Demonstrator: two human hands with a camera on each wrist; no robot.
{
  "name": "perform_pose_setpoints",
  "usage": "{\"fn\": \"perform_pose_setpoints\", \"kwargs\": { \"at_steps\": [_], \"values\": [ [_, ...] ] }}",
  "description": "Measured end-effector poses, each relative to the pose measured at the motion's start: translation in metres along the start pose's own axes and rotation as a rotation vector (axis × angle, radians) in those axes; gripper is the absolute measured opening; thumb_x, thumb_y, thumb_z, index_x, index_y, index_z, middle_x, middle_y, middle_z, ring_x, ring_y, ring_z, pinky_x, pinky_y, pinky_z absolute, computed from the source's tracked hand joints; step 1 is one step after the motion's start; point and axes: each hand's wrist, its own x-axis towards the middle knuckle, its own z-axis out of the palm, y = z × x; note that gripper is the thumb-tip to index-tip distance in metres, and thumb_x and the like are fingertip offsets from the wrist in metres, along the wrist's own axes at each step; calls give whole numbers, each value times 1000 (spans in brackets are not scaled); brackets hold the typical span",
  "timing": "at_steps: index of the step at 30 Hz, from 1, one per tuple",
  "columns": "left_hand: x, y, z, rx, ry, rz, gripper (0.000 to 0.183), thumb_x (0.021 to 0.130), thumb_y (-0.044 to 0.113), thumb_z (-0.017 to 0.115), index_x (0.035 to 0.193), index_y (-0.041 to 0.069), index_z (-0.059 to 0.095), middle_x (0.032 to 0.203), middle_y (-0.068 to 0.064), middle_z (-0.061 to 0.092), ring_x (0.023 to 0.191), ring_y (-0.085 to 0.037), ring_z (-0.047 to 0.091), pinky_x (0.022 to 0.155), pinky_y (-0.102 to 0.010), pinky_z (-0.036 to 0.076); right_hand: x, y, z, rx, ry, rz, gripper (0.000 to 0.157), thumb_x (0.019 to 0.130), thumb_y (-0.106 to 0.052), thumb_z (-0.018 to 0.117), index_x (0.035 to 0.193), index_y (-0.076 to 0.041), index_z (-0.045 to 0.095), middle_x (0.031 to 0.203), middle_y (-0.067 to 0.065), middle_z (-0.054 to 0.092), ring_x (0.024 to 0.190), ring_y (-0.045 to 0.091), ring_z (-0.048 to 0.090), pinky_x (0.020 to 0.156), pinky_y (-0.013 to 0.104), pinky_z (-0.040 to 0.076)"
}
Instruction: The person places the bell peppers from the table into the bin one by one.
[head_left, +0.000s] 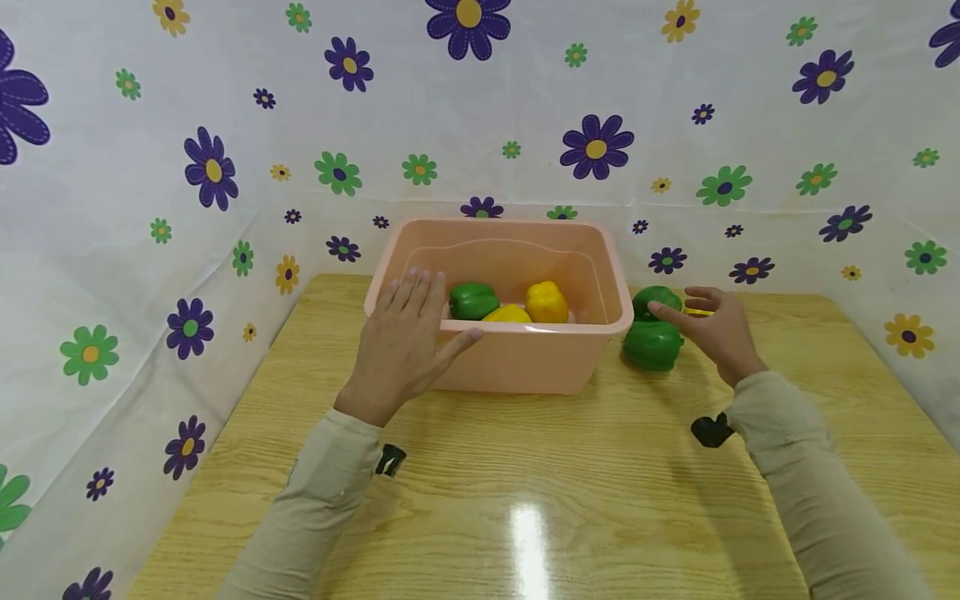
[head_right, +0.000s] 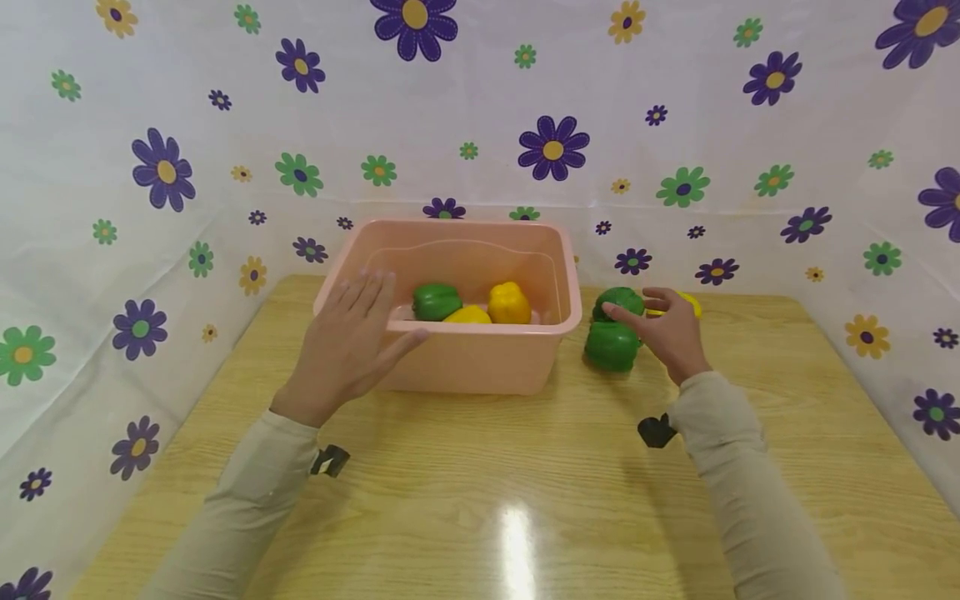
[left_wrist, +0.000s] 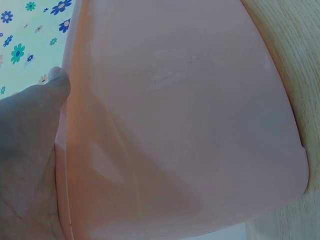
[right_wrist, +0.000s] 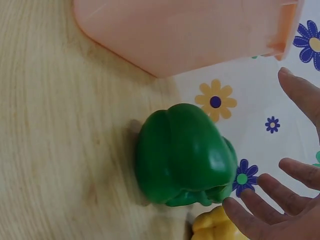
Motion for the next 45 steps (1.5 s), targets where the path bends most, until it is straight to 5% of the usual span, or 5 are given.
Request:
{"fn": "perform_pose_setpoints", "kwargs": {
  "at_steps": [10, 35, 45],
  "values": [
    [0, 1, -1, 0, 2, 3, 93, 98, 67, 46, 156, -4, 31, 160, -23, 33, 150, -38, 26, 124, -50, 17, -3, 16, 9, -39, -28, 62, 106, 84, -62, 75, 155, 3, 30, 152, 30, 38, 137, 45, 39, 111, 59, 40],
    [0, 2, -3, 1, -17, -11, 94, 98, 68, 45, 157, -3, 29, 162, -21, 30, 151, -37, 24, 125, -48, 14, -3, 35, 18, 0, -84, 55, 106, 87, -48, 79, 156, 8, 22, 157, 32, 28, 138, 47, 36, 114, 58, 37],
    [0, 2, -2, 2, -15, -7, 94, 98, 68, 45, 157, -3, 28, 162, -22, 30, 151, -37, 24, 125, -48, 15, -2, 41, 22, 39, -97, 82, 106, 88, -46, 79, 159, 4, 18, 155, 32, 28, 130, 44, 42, 103, 53, 49]
  ]
}}
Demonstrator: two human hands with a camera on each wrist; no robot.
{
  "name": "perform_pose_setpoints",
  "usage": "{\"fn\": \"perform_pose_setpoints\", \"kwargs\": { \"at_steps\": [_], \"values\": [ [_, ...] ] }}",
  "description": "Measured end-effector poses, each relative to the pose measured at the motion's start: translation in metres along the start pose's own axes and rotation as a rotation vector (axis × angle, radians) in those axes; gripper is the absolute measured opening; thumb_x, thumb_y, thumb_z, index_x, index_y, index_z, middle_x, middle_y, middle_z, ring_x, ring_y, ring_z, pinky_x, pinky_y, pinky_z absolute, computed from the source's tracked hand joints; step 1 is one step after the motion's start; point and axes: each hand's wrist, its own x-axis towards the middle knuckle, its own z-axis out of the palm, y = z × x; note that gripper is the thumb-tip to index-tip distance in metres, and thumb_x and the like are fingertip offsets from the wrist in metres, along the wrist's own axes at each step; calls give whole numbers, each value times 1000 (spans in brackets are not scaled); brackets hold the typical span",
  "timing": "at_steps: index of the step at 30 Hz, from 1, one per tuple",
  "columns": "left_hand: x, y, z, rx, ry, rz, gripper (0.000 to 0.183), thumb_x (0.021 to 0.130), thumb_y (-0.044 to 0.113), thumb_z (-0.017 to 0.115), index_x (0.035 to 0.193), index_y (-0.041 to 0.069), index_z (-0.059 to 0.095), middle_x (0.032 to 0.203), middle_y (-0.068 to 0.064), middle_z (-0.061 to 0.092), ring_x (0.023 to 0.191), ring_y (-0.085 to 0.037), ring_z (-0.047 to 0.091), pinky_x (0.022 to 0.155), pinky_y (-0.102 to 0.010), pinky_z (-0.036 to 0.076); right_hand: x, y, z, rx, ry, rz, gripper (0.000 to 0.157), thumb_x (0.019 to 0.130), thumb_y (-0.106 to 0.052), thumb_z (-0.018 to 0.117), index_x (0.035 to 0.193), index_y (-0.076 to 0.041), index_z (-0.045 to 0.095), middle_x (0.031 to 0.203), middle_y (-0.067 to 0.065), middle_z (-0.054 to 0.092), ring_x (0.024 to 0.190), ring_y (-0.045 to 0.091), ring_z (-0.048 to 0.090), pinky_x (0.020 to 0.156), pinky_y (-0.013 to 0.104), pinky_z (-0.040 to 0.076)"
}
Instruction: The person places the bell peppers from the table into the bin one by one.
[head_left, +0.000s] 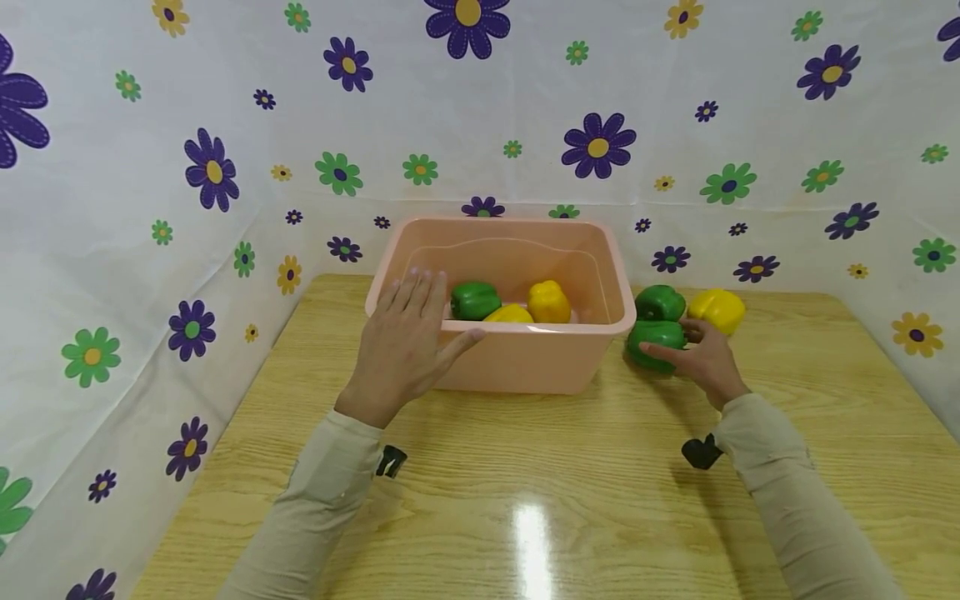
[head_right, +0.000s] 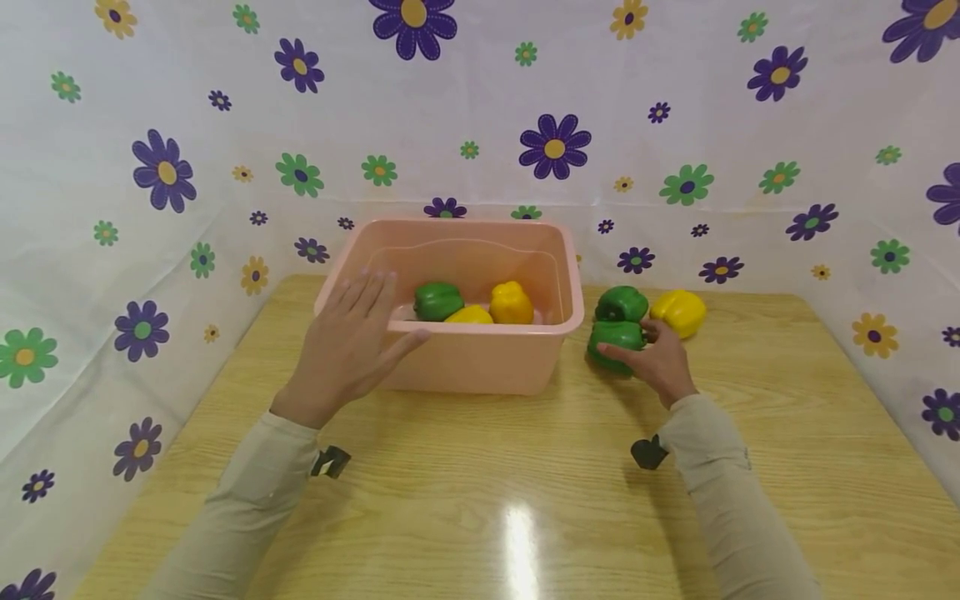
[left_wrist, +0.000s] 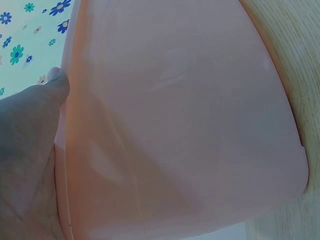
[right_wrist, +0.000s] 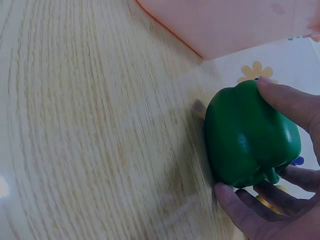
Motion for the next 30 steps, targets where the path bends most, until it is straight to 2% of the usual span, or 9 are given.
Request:
{"fn": "perform_pose_setpoints", "kwargs": {
  "at_steps": [8, 14, 18, 30],
  "values": [
    [0, -1, 0, 3, 4, 2, 93, 98, 67, 46, 157, -3, 29, 161, -22, 31, 151, -37, 25, 124, -49, 16, 2, 3, 2, 1, -7, 16, 106, 88, -45, 79, 159, 4, 17, 153, 32, 28, 127, 41, 43, 97, 43, 55],
    [0, -1, 1, 10, 14, 5, 93, 98, 68, 46, 156, -4, 30, 161, -22, 32, 150, -38, 26, 124, -49, 17, 2, 4, 3, 22, -19, 34, 110, 87, -43, 80, 160, 3, 11, 155, 33, 25, 132, 43, 39, 104, 50, 50],
    [-1, -1, 1, 10, 10, 4, 94, 98, 68, 46, 157, -4, 29, 161, -22, 32, 150, -38, 26, 124, -49, 16, 2, 5, 5, 31, -20, 43, 112, 86, -41, 82, 160, 3, 9, 155, 33, 24, 136, 45, 37, 105, 50, 49],
    [-1, -1, 1, 14, 28, 12, 93, 98, 67, 47, 156, -4, 31, 159, -22, 34, 150, -38, 28, 124, -49, 19, 2, 8, 4, 43, -20, 35, 108, 88, -40, 80, 159, 4, 12, 153, 32, 27, 130, 41, 41, 95, 35, 56]
  ]
}}
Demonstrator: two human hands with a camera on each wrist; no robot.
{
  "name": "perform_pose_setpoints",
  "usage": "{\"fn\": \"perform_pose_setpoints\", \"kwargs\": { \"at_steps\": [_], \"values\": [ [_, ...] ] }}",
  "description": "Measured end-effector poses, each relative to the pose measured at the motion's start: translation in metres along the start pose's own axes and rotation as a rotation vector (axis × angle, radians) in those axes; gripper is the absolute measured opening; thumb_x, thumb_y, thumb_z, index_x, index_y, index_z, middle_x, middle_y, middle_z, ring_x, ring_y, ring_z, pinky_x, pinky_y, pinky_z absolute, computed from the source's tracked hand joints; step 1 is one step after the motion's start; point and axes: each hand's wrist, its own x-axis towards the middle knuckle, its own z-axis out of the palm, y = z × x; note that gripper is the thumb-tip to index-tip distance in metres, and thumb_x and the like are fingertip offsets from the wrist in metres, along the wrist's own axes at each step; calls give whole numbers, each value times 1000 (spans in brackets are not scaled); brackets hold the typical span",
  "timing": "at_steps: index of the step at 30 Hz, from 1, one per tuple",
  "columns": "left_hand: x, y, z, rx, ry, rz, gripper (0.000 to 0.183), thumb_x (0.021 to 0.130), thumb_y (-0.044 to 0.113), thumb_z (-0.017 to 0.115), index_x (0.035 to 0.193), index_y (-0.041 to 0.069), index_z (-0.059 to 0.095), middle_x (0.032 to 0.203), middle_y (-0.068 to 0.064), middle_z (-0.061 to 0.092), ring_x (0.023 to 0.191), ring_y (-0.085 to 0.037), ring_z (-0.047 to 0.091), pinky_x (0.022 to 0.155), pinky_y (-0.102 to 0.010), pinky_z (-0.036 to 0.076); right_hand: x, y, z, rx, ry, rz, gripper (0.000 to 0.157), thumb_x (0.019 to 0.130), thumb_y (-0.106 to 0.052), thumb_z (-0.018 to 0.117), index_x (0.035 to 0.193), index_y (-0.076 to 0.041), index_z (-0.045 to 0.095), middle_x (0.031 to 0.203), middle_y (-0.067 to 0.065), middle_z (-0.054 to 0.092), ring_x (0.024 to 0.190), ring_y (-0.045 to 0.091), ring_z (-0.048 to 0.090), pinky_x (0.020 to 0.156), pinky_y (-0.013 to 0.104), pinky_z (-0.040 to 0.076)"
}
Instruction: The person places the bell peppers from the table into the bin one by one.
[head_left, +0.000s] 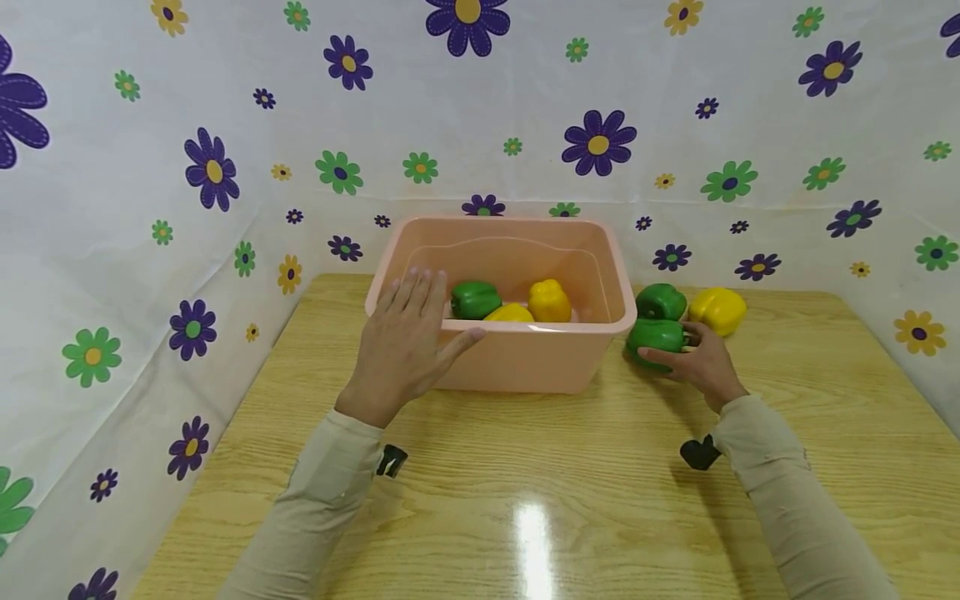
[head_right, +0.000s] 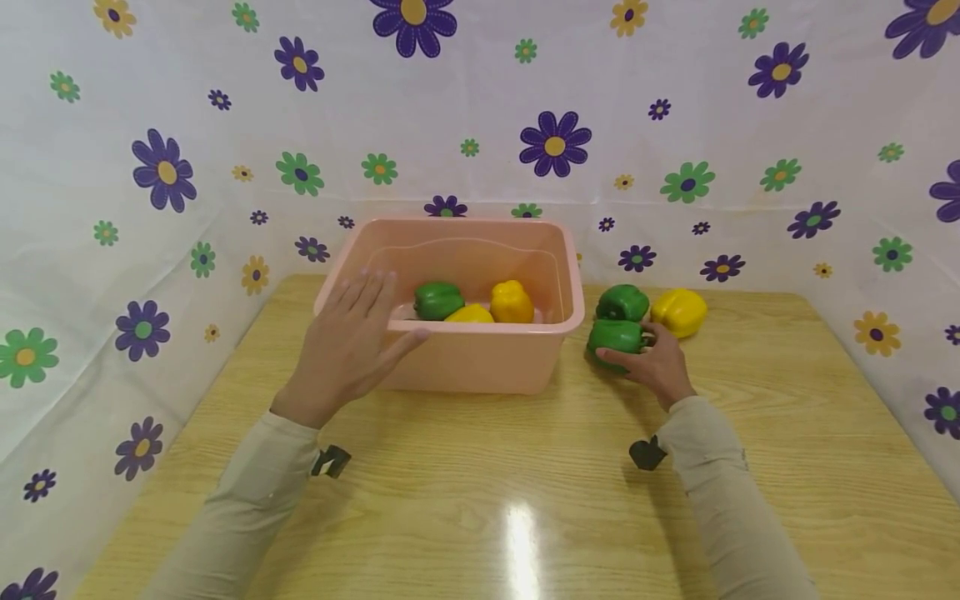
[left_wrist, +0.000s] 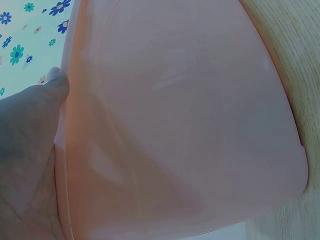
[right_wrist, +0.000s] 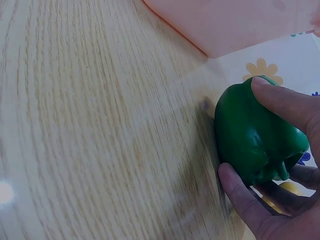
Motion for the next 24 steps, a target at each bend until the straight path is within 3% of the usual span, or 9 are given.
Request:
{"fn": "perform_pose_setpoints", "kwargs": {
  "at_steps": [15, 24],
  "values": [
    [1, 1, 0, 2, -13, -4, 94, 98, 67, 46, 156, -5, 31, 160, -23, 32, 150, -38, 27, 124, -49, 18, -4, -1, -3, -9, -5, 1, 109, 88, -39, 80, 159, 6, 11, 156, 33, 24, 131, 43, 41, 90, 32, 58],
    [1, 1, 0, 7, -25, -9, 93, 98, 67, 45, 157, -4, 29, 161, -22, 32, 151, -37, 25, 124, -49, 17, -7, -3, -8, 11, 15, -52, 102, 88, -37, 81, 158, 5, 20, 157, 31, 26, 131, 42, 41, 85, 29, 59]
  ]
}}
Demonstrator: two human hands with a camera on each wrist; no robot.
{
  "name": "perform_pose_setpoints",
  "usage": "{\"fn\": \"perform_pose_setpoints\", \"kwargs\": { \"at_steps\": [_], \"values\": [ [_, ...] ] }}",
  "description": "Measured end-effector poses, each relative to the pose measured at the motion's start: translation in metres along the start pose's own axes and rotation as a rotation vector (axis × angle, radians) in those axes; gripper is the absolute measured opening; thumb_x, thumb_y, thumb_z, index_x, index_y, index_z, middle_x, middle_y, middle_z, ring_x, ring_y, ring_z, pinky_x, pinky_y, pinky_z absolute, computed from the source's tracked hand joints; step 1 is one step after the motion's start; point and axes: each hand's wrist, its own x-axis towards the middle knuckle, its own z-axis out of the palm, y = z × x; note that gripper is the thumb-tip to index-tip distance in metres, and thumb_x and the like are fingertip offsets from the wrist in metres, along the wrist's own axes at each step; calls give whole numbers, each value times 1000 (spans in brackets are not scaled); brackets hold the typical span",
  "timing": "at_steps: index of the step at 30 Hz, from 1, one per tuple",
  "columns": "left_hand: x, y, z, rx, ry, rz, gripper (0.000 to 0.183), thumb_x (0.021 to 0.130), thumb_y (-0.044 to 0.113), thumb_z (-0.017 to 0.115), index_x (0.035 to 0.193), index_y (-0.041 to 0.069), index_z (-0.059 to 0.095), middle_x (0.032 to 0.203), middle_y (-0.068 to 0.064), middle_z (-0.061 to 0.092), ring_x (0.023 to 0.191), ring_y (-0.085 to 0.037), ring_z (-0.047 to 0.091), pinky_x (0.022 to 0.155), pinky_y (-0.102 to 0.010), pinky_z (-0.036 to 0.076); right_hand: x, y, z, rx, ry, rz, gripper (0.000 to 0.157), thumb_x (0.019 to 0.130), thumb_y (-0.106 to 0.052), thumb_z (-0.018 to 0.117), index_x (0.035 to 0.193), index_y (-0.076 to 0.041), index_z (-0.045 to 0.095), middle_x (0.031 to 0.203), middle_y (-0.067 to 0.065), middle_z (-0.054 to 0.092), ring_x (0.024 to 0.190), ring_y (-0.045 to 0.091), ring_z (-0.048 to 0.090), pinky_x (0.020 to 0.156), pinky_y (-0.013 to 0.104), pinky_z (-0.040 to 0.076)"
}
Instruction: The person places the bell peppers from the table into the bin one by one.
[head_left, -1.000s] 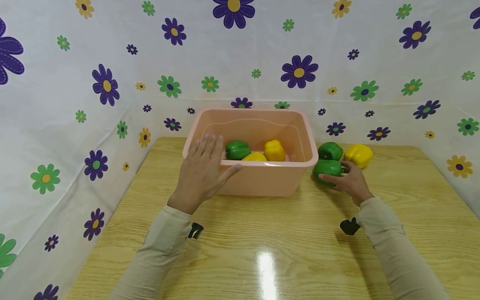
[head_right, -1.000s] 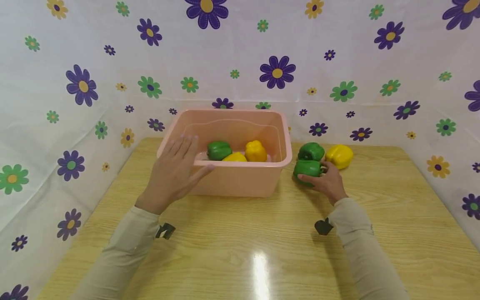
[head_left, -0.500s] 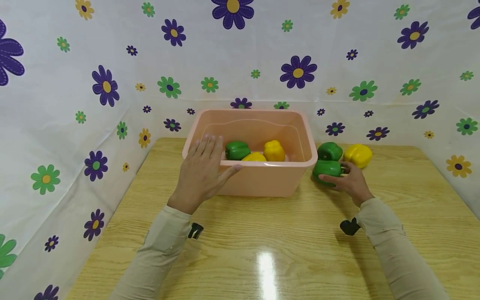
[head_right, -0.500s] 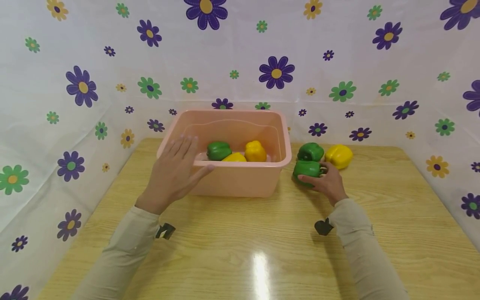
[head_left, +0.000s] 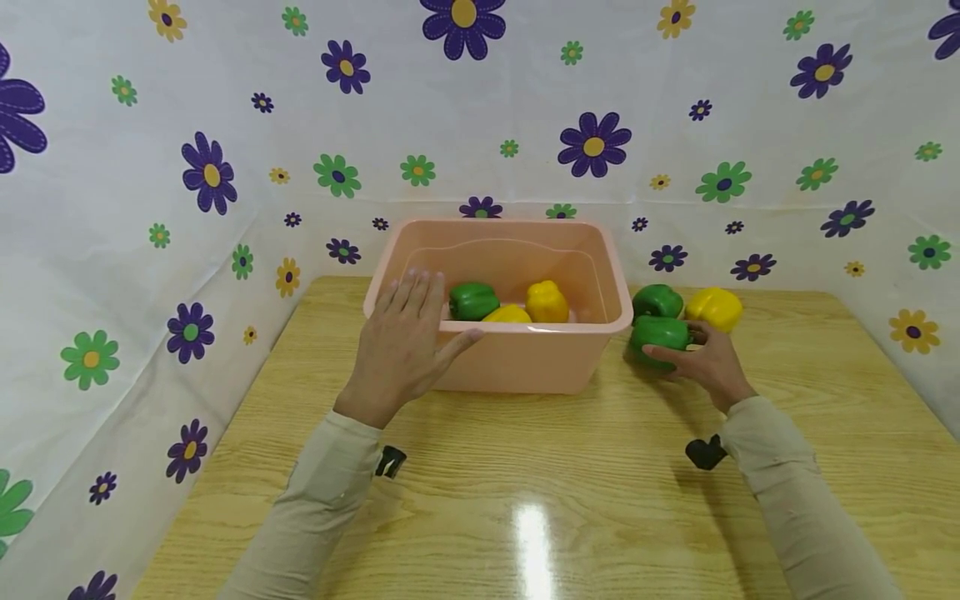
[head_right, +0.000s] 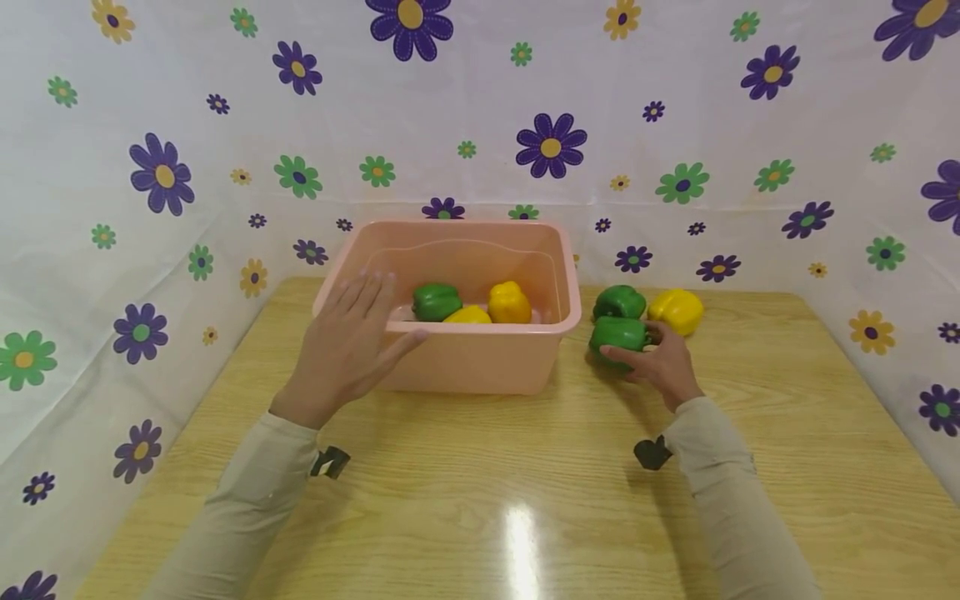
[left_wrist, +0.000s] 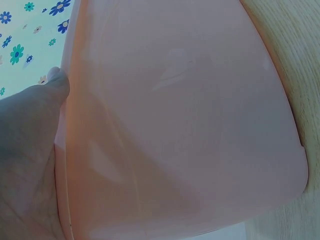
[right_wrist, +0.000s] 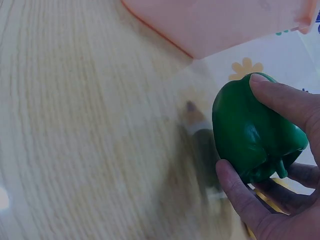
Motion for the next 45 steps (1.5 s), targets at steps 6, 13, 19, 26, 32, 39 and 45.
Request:
{"fn": "perform_pose_setpoints", "kwargs": {
  "at_steps": [6, 13, 19, 26, 32, 39, 45],
  "values": [
    [0, 1, 0, -7, -1, 0, 95, 98, 68, 45, 156, -5, 30, 161, -23, 31, 151, -38, 25, 124, -49, 17, -1, -8, -6, 16, 6, -31, 102, 90, -34, 79, 158, 7, 15, 156, 34, 25, 126, 42, 46, 82, 25, 59],
    [0, 1, 0, -3, 1, -1, 94, 98, 68, 45, 156, -5, 30, 160, -23, 32, 150, -38, 26, 124, -49, 17, -5, -24, -10, 48, 32, -54, 103, 90, -33, 79, 159, 5, 12, 153, 35, 27, 127, 44, 46, 88, 33, 59],
    [0, 1, 0, -1, 2, -1, 94, 98, 68, 46, 156, -5, 30, 161, -23, 31, 150, -38, 26, 124, -49, 17, -7, -36, -10, 69, 62, -67, 101, 89, -37, 80, 160, 1, 17, 149, 31, 33, 121, 36, 51, 88, 33, 58],
    [1, 0, 0, -5, 15, 6, 94, 98, 67, 46, 156, -5, 31, 160, -23, 33, 150, -38, 27, 124, -49, 17, -5, -44, -14, 88, 85, -115, 94, 90, -35, 79, 158, 0, 24, 141, 23, 38, 102, 15, 58, 80, 26, 60],
    [1, 0, 0, -4, 15, 6, 93, 98, 67, 47, 155, -4, 32, 160, -23, 34, 150, -38, 27, 124, -49, 17, -9, -53, -16, 109, 84, -151, 90, 91, -31, 78, 157, 1, 24, 133, 14, 41, 99, 13, 60, 79, 25, 60],
    [1, 0, 0, -3, 17, 5, 94, 98, 68, 46, 155, -5, 32, 160, -22, 33, 150, -38, 27, 124, -49, 17, -13, -65, -16, 105, 114, -156, 90, 90, -35, 78, 157, -2, 28, 132, 12, 44, 101, 13, 59, 79, 25, 60],
    [0, 0, 1, -3, 27, 10, 93, 98, 67, 47, 155, -5, 32, 160, -22, 34, 150, -38, 27, 124, -49, 17, -16, -73, -16, 122, 120, -174, 90, 90, -33, 79, 157, -3, 28, 133, 11, 44, 96, 8, 63, 78, 24, 60]
  ]
}}
